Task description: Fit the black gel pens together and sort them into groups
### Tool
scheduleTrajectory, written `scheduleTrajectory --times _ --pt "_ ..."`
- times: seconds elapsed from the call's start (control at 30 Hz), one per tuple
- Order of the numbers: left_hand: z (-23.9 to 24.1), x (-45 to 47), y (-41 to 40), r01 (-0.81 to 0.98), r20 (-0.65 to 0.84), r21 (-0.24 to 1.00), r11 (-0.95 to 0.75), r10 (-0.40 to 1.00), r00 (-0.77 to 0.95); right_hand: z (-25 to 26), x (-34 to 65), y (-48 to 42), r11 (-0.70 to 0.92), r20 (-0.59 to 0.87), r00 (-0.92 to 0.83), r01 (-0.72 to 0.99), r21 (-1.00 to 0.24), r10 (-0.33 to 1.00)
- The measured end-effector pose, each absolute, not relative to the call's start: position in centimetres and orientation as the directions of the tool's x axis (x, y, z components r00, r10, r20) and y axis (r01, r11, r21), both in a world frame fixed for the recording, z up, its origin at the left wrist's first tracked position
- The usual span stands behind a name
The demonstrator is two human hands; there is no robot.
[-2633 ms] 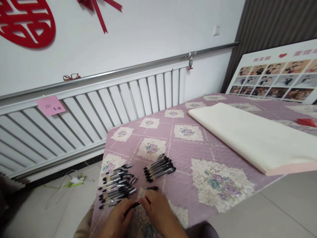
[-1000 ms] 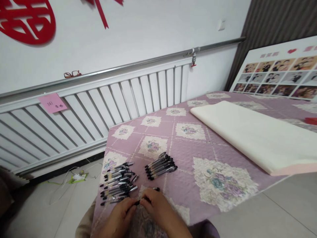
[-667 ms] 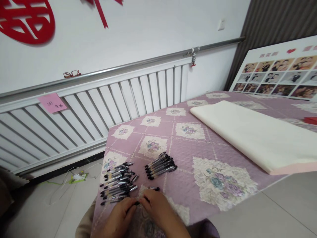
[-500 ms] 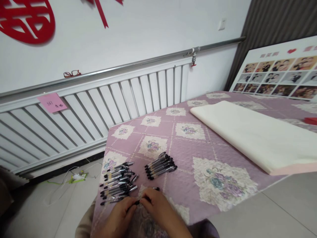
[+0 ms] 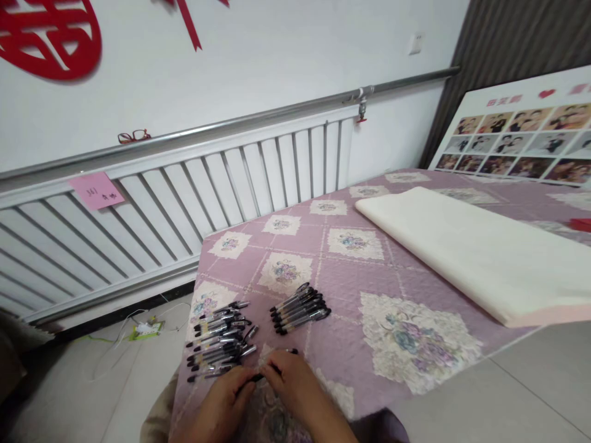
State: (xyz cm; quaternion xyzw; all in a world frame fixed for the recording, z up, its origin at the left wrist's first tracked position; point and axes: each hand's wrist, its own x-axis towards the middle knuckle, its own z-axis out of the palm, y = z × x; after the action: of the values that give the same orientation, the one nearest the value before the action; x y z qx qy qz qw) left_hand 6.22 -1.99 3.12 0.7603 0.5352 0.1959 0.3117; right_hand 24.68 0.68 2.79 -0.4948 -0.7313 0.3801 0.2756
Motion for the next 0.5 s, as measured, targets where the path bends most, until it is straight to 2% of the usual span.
scheduleTrajectory --times 0.27,0.5 --pt "3.3 6.2 -1.9 0.716 -0.039 0.669 -0.200 0.952 0.303 3.4 25.0 0.9 0.132 0.012 -0.330 0.345 -0.929 0.944" --pt "2.1 5.8 -1.7 0.625 0.010 0.752 -0.208 0.952 0.305 2.7 24.5 0.7 0.105 -0.010 -0.353 0.305 -0.947 0.935"
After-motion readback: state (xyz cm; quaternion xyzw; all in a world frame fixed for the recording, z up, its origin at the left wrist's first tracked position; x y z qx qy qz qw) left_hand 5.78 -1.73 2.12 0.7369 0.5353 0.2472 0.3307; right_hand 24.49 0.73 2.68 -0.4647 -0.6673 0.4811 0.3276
